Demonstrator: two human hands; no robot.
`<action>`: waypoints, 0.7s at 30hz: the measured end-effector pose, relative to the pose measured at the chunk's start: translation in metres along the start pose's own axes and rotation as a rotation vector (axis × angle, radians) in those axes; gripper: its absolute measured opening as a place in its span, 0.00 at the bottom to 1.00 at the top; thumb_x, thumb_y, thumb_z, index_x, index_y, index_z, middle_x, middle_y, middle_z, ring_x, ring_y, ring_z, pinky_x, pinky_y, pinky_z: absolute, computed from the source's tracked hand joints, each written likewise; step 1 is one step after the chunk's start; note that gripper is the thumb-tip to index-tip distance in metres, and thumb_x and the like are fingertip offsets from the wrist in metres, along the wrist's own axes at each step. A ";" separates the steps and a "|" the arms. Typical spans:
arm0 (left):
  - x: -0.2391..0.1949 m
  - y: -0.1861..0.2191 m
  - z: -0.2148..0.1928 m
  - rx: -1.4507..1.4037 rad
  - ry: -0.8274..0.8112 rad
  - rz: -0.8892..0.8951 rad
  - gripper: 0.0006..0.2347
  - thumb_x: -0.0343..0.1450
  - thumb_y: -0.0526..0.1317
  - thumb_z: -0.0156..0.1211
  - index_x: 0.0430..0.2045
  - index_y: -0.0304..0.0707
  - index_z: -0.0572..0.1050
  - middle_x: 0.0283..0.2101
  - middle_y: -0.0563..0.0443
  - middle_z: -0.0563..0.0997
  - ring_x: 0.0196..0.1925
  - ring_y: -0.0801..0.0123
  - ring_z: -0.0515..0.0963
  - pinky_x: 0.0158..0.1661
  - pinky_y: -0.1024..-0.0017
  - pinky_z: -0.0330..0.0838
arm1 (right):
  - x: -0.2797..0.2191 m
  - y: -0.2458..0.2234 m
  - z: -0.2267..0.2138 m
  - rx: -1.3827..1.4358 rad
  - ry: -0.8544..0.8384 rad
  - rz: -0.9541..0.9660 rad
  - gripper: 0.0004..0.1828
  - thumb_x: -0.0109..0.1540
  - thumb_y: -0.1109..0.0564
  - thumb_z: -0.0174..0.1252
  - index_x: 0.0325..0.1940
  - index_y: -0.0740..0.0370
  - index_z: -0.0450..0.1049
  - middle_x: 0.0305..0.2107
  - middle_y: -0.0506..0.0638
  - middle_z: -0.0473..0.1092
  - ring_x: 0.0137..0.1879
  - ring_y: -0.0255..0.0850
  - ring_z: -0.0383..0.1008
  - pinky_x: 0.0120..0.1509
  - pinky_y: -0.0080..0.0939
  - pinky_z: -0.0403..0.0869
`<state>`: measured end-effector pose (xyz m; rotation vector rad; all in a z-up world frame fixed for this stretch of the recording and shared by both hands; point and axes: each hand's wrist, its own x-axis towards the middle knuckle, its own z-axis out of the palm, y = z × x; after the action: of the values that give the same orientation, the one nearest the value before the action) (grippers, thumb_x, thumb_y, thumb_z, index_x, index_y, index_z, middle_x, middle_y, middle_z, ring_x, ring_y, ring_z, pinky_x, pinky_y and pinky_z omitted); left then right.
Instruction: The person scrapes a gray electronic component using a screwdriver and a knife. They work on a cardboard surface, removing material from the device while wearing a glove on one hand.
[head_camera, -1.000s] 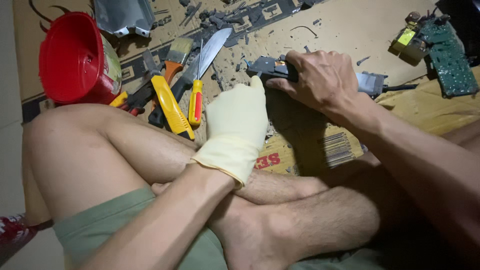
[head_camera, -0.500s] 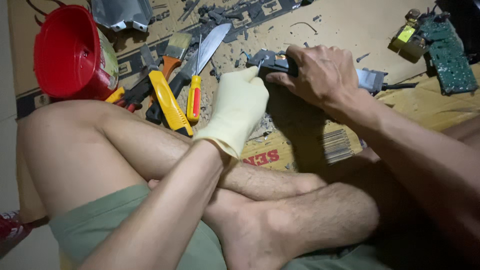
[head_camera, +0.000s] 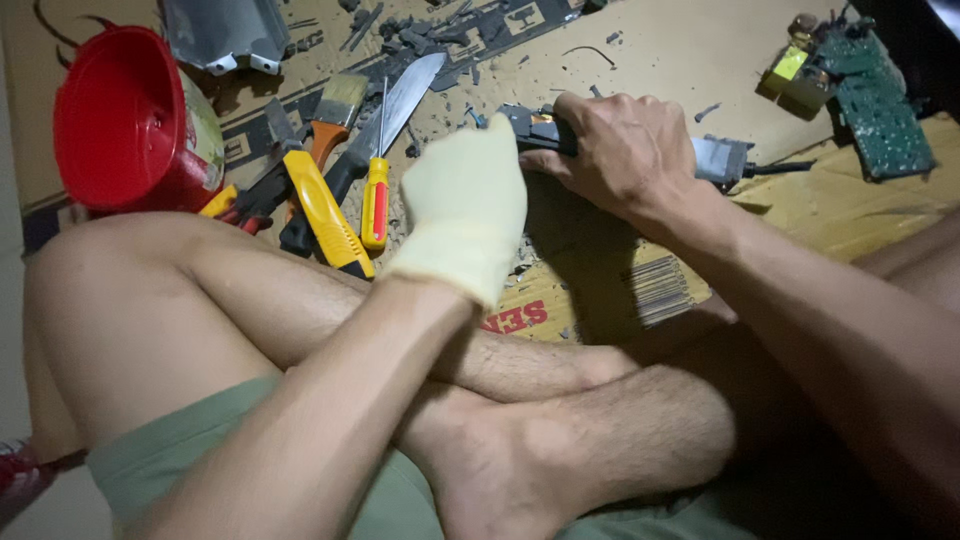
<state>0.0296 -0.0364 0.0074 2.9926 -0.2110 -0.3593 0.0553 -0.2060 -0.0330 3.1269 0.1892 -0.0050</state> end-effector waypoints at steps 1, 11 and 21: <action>0.001 0.000 0.000 -0.004 0.003 -0.006 0.20 0.71 0.35 0.42 0.60 0.54 0.67 0.43 0.43 0.81 0.45 0.41 0.81 0.40 0.46 0.75 | 0.003 0.001 0.005 -0.003 0.001 -0.007 0.36 0.64 0.15 0.50 0.47 0.48 0.72 0.32 0.60 0.77 0.34 0.63 0.79 0.34 0.61 0.74; 0.004 0.003 -0.004 -0.067 -0.033 0.007 0.13 0.72 0.40 0.45 0.47 0.53 0.74 0.45 0.44 0.82 0.49 0.41 0.80 0.47 0.45 0.72 | 0.000 0.000 0.004 -0.001 0.021 -0.018 0.38 0.65 0.13 0.49 0.40 0.49 0.69 0.23 0.48 0.73 0.24 0.45 0.72 0.26 0.47 0.70; 0.024 0.009 -0.018 -0.108 -0.058 -0.034 0.14 0.70 0.42 0.44 0.45 0.56 0.76 0.50 0.48 0.80 0.54 0.44 0.77 0.51 0.48 0.70 | 0.001 0.005 0.017 -0.012 0.049 -0.022 0.37 0.65 0.14 0.50 0.41 0.49 0.69 0.19 0.46 0.71 0.19 0.38 0.64 0.20 0.40 0.63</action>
<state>0.0557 -0.0474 0.0202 2.8851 -0.1409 -0.4466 0.0570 -0.2110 -0.0495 3.1152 0.2234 0.0720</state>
